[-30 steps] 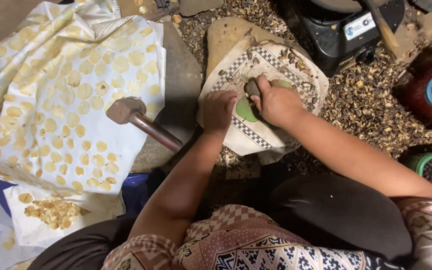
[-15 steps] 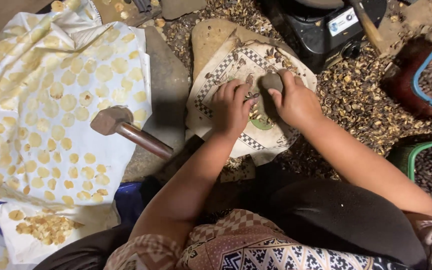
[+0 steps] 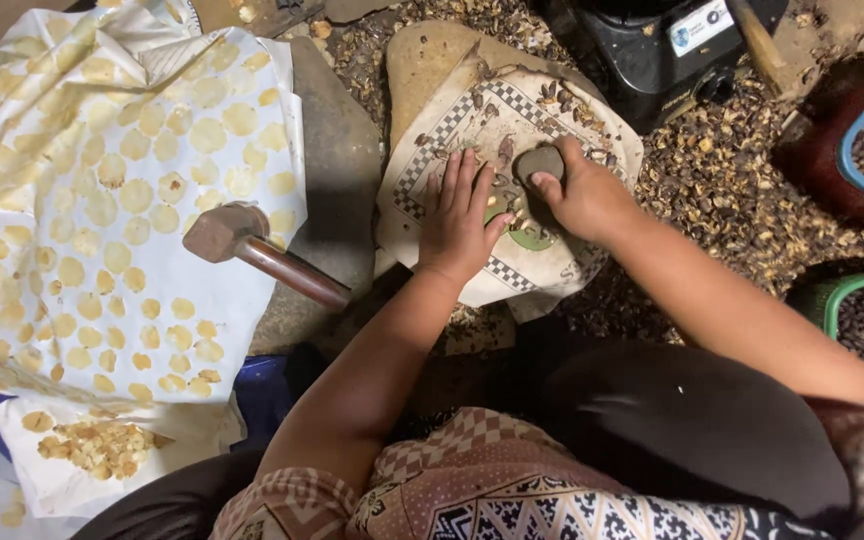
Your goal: The person sits on the floor and uses a stone pestle to crush cocoa beans on a patterned cloth. They then use a hammer to flatten the beans on a white sheet and stir the contents of a pot on a stove with a slotted spoon.
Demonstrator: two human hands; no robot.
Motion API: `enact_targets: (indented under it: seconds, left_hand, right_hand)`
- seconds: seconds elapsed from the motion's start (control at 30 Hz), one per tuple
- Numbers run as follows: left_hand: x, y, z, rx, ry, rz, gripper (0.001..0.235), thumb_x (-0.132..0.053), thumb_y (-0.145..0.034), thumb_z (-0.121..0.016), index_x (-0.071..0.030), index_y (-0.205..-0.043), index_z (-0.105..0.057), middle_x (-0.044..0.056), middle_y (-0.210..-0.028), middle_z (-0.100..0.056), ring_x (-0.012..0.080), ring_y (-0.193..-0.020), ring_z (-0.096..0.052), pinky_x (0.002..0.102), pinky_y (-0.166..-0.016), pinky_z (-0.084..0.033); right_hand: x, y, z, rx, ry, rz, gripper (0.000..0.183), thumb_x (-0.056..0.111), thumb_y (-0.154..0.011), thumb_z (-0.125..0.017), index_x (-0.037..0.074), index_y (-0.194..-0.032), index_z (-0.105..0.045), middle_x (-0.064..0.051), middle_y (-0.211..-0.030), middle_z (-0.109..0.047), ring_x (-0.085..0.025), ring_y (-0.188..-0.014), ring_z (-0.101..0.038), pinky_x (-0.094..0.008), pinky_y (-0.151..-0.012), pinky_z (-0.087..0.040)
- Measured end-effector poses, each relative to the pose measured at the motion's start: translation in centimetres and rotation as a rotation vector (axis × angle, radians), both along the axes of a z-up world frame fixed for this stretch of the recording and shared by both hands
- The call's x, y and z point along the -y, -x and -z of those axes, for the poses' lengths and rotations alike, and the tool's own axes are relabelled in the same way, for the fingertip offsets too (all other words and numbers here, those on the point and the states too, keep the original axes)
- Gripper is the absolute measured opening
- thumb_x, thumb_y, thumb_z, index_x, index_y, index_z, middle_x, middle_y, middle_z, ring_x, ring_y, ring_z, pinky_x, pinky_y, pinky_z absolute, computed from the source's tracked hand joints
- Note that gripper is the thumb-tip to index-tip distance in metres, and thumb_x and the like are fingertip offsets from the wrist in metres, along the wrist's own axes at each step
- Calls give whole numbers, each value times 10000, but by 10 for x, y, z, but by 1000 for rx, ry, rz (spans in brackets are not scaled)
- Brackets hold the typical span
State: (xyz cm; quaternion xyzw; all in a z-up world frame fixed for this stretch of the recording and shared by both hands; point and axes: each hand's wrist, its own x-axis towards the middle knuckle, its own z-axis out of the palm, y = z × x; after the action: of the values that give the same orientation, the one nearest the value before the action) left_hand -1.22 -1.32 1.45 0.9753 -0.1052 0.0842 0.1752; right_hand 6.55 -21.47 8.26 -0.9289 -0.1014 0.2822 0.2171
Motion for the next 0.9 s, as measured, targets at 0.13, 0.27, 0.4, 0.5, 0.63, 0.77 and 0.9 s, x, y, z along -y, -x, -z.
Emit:
enact_targets:
  seconds: [0.13, 0.27, 0.4, 0.5, 0.63, 0.77, 0.9]
  left_hand:
    - [1, -2, -2, 10, 35, -2, 751, -484, -955, -699, -61, -1518, -439, 247, -1600, -380, 407, -1533, -317, 628, -1197, -307]
    - [-3, -1, -7, -46, 152, -21, 583, -325, -963, -685, -76, -1450, -483, 203, -1533, -456, 448, -1452, -420, 647, -1158, -353]
    - [1, 10, 36, 287, 109, -82, 383, -473, -989, -606, -235, -1287, -567, 25, -1283, -543, 302, -1256, -540, 569, -1126, -334]
    - [21, 9, 35, 174, 91, -43, 226, -554, -872, -659, -340, -943, -642, -90, -903, -604, 207, -879, -633, 488, -889, -430]
    - [38, 8, 35, 41, 54, -209, 219, -502, -806, -707, -348, -941, -629, -70, -804, -602, 219, -819, -659, 474, -835, -447]
    - [40, 5, 19, 51, 10, -198, 232, -418, -835, -713, -226, -902, -601, -1, -800, -599, 260, -839, -641, 486, -875, -456]
    - [34, 14, -12, 4, -10, -133, 240, -366, -881, -694, -152, -924, -594, 47, -871, -638, 274, -931, -654, 472, -924, -468]
  right_hand:
    - [-10, 3, -6, 131, 90, -118, 470, 418, -1039, -511, 155, -1411, -396, -306, -1126, -661, -538, -1011, -692, -627, -884, -538]
    - [-8, -1, -32, 162, 156, -233, 492, 405, -1033, -481, 209, -1467, -355, -272, -1215, -632, -523, -992, -711, -616, -858, -561]
    - [28, 3, 7, 467, 94, -153, 511, 333, -1034, -626, 258, -1508, -450, -268, -1353, -503, -543, -1071, -664, -619, -854, -571]
    - [32, 12, 6, 698, 131, -232, 466, 338, -990, -703, 241, -1440, -637, -225, -1534, -467, -465, -1402, -409, -750, -1098, -205]
    - [23, 42, 53, 768, -198, -420, 101, 285, -982, -606, 184, -979, -598, -46, -988, -575, -261, -960, -638, -374, -810, -528]
    - [24, 41, 101, 619, -109, -402, 127, 303, -946, -602, 189, -902, -568, -27, -862, -553, -261, -818, -677, -360, -699, -560]
    - [14, 30, 88, 543, -126, -385, 205, 294, -903, -670, 106, -942, -597, -110, -860, -597, -404, -783, -691, -449, -661, -573]
